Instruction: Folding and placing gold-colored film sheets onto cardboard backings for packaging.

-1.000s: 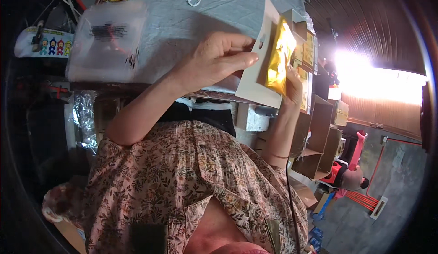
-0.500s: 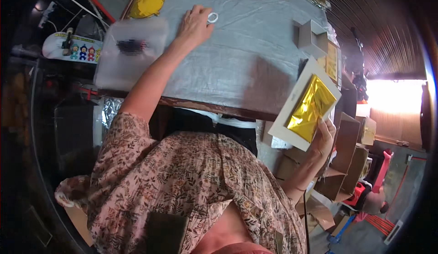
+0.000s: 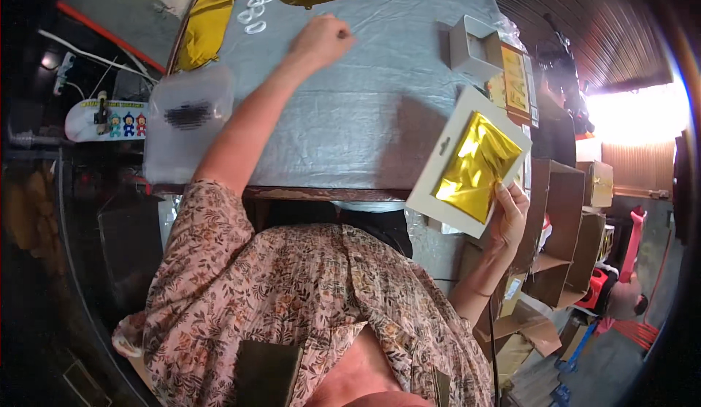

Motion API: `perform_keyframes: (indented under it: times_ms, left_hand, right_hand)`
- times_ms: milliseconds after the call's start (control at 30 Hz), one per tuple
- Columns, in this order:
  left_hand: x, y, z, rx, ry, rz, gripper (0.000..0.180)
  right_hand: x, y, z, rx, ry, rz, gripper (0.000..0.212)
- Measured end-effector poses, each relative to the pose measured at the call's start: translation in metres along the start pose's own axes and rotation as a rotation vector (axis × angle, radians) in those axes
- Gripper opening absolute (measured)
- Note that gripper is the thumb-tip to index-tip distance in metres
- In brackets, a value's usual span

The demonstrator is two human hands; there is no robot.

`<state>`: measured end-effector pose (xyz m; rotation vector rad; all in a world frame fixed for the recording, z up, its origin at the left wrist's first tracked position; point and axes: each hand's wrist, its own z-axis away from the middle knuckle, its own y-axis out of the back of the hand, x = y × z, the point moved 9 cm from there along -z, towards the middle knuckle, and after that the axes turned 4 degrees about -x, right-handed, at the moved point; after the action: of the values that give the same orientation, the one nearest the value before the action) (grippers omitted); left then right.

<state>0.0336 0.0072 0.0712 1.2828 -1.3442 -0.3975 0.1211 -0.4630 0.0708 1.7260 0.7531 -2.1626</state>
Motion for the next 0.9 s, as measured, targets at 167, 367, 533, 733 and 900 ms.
perform_keyframes:
  times_ms: [167, 367, 533, 733, 900]
  left_hand:
    - [0.016, -0.034, -0.014, -0.057, 0.052, -0.057, 0.023]
    - [0.082, 0.009, 0.010, -0.148, -0.031, 0.404, 0.020]
    - [0.181, 0.033, 0.058, -0.241, -0.332, 0.415, 0.020]
    - [0.192, 0.023, 0.076, -0.300, -0.371, 0.364, 0.020]
    - [0.181, 0.033, 0.087, -0.289, -0.319, 0.409, 0.019]
  right_hand:
    - [0.004, -0.034, -0.004, -0.088, -0.074, 0.082, 0.020]
    - [0.027, -0.038, 0.000, -0.092, -0.160, 0.148, 0.015]
    - [0.038, -0.054, 0.001, -0.186, -0.186, 0.108, 0.015]
    - [0.040, -0.067, 0.008, -0.236, -0.163, 0.156, 0.012]
    - [0.036, -0.075, 0.014, -0.247, -0.171, 0.086, 0.011]
